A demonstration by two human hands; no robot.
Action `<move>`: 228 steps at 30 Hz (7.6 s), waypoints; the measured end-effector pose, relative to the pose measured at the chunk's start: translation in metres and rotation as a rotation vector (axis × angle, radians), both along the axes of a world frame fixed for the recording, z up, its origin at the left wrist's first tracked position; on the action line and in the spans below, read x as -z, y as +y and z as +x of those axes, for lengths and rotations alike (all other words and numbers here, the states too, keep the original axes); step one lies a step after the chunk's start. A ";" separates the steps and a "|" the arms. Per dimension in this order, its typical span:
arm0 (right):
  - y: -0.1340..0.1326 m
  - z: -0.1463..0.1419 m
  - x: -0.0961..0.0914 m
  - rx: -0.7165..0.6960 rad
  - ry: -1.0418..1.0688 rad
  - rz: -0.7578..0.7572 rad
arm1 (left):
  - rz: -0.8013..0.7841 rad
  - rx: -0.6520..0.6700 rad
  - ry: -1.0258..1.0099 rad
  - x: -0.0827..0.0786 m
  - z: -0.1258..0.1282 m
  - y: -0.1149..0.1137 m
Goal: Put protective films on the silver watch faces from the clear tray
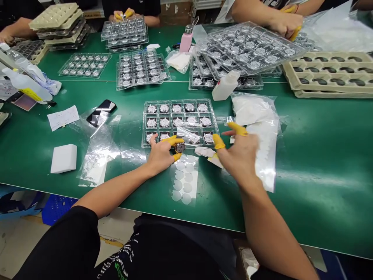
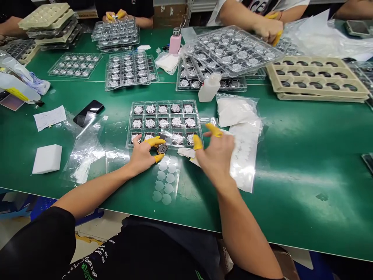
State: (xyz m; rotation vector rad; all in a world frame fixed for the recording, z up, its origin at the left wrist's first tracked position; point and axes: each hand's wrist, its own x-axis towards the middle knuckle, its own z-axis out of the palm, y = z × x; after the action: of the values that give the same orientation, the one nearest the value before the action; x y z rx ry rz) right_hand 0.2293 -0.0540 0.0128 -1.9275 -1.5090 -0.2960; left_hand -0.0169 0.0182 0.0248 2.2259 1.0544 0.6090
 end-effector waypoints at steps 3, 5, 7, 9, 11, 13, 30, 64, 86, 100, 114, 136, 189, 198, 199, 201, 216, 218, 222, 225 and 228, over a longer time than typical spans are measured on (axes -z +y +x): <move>0.006 -0.030 0.016 -0.105 0.075 -0.072 | 0.008 0.028 -0.023 0.003 0.000 0.000; 0.009 -0.041 0.021 -0.135 0.133 -0.089 | 0.013 0.035 -0.053 0.007 0.000 0.000; 0.010 -0.041 0.019 -0.173 0.270 -0.065 | 0.025 0.047 -0.104 0.009 -0.001 0.000; 0.008 -0.036 0.011 -0.277 0.502 -0.036 | 0.087 0.041 -0.185 0.007 -0.003 0.000; 0.004 -0.031 0.000 -0.414 0.750 -0.049 | 0.168 0.043 -0.252 0.003 -0.006 0.000; -0.002 -0.029 -0.011 -0.503 0.908 -0.097 | 0.186 0.116 -0.278 -0.002 -0.008 0.001; -0.019 -0.047 -0.039 -0.511 0.551 -0.072 | 0.013 0.424 -0.356 0.007 -0.007 -0.004; -0.016 -0.055 -0.028 -0.289 0.358 0.212 | -0.161 0.433 -0.418 0.003 -0.005 -0.029; -0.020 -0.082 0.004 -0.113 1.178 -0.272 | -0.665 0.025 -0.375 0.008 0.000 -0.010; -0.021 -0.084 0.008 -0.142 1.051 -0.250 | -0.650 0.023 -0.383 0.010 0.001 -0.010; -0.017 -0.077 -0.002 -0.098 1.027 -0.094 | -0.675 0.004 -0.388 0.009 0.001 -0.011; -0.011 -0.081 -0.010 -0.198 1.364 -0.386 | -0.785 0.127 -0.456 0.013 0.000 -0.012; -0.009 -0.065 -0.017 -0.350 1.399 -0.635 | -0.613 0.162 -0.337 0.010 -0.001 -0.012; 0.037 -0.037 -0.025 -0.253 0.978 -0.187 | -0.476 0.361 -0.320 0.014 -0.001 -0.016; 0.045 -0.040 -0.025 -0.281 0.853 -0.284 | -0.400 0.406 -0.277 0.014 -0.002 -0.016; 0.059 -0.045 -0.026 -0.370 0.578 -0.483 | -0.265 0.488 -0.182 0.013 -0.003 -0.017; 0.136 -0.044 -0.011 -0.308 0.093 -0.505 | -0.519 0.497 -0.239 0.009 -0.001 -0.015; 0.137 -0.044 -0.015 -0.319 0.163 -0.528 | -0.520 0.494 -0.230 0.008 -0.001 -0.014; 0.120 -0.041 -0.035 -0.261 0.408 -0.444 | -0.572 0.416 -0.260 0.008 0.000 -0.013; 0.076 -0.039 -0.050 -0.265 0.737 -0.313 | -0.688 0.262 -0.332 0.009 0.001 -0.013; 0.024 -0.047 -0.054 -0.316 1.111 -0.430 | -0.763 0.179 -0.388 0.009 0.002 -0.013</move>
State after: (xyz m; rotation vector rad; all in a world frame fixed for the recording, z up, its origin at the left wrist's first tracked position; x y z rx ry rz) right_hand 0.1822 -0.0302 0.0671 -1.5957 -1.0695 1.1366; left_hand -0.0146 0.0048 0.0159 1.4411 0.7107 0.4338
